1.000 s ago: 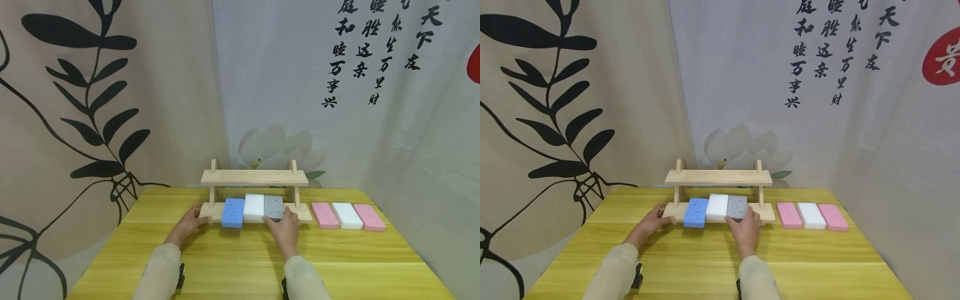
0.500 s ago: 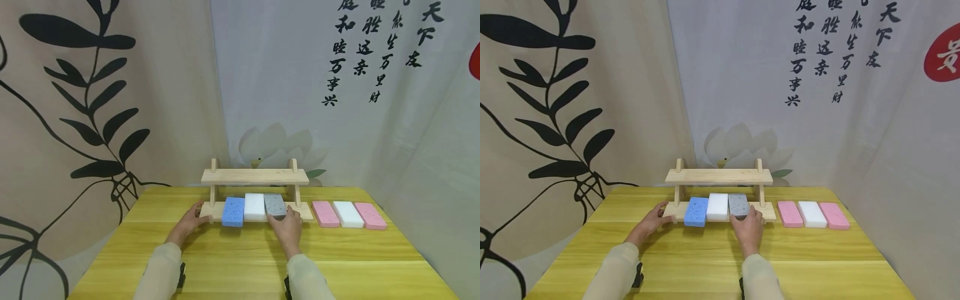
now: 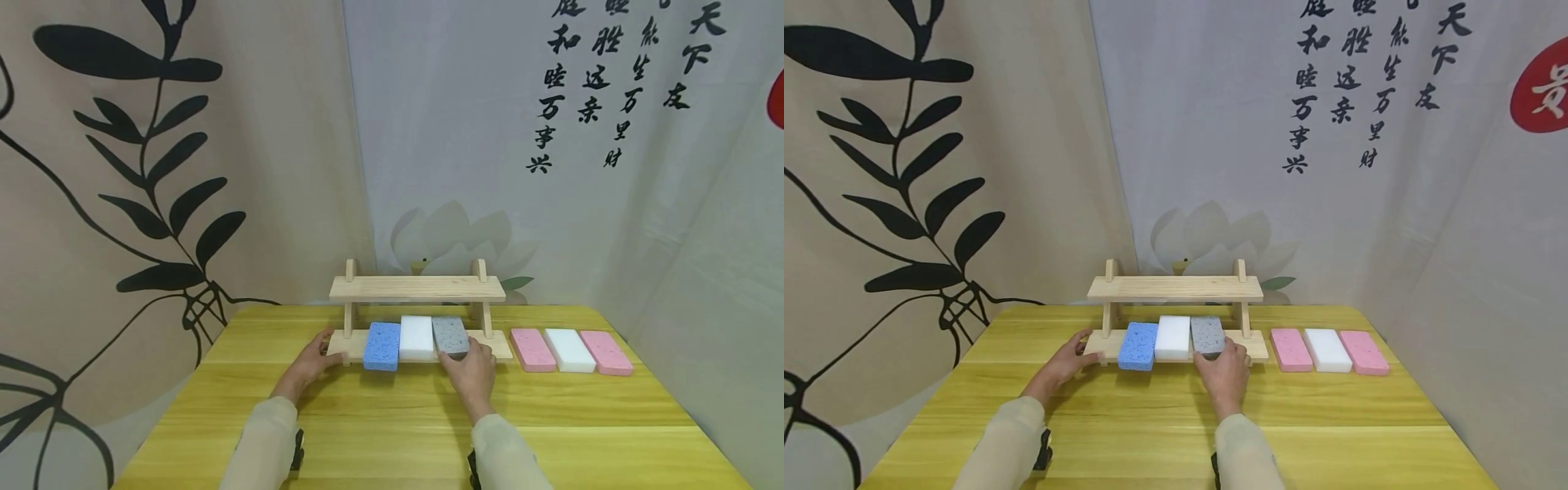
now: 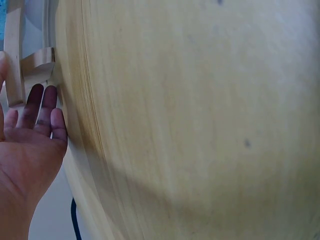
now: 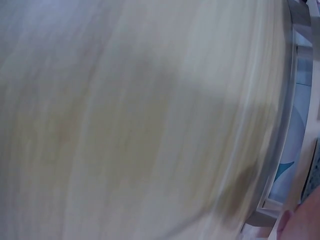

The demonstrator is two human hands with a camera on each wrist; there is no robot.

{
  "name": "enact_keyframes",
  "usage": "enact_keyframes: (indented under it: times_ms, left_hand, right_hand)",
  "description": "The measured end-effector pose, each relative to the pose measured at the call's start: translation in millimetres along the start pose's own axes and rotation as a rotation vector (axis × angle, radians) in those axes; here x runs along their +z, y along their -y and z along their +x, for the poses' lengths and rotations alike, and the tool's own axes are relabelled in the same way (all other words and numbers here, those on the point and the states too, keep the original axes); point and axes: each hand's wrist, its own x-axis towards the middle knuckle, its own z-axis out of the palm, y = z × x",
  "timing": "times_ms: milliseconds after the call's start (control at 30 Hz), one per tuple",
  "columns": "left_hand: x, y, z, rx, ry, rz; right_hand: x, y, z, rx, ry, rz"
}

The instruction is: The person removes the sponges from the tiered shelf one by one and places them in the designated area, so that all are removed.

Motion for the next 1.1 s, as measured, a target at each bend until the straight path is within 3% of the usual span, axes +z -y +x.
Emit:
enact_keyframes:
  times_ms: [333,567,800,1100]
  left_hand:
    - [0.3,-0.5,1.3,-0.004,0.004,-0.007]
    - [0.8,0.8,2.0,-0.005,-0.001,-0.013]
    - [1.3,-0.1,2.1,-0.014,-0.005,-0.014]
    - [0.6,1.3,2.0,-0.003,0.002,-0.02]
  right_hand:
    - [-9,-12,3.3,-0.007,-0.007,0.061]
    - [-22,-20,2.7,-0.073,0.006,0.057]
    - [-42,-34,1.9,-0.118,0.023,0.025]
    - [-78,-53,0.0,-0.101,0.031,0.051]
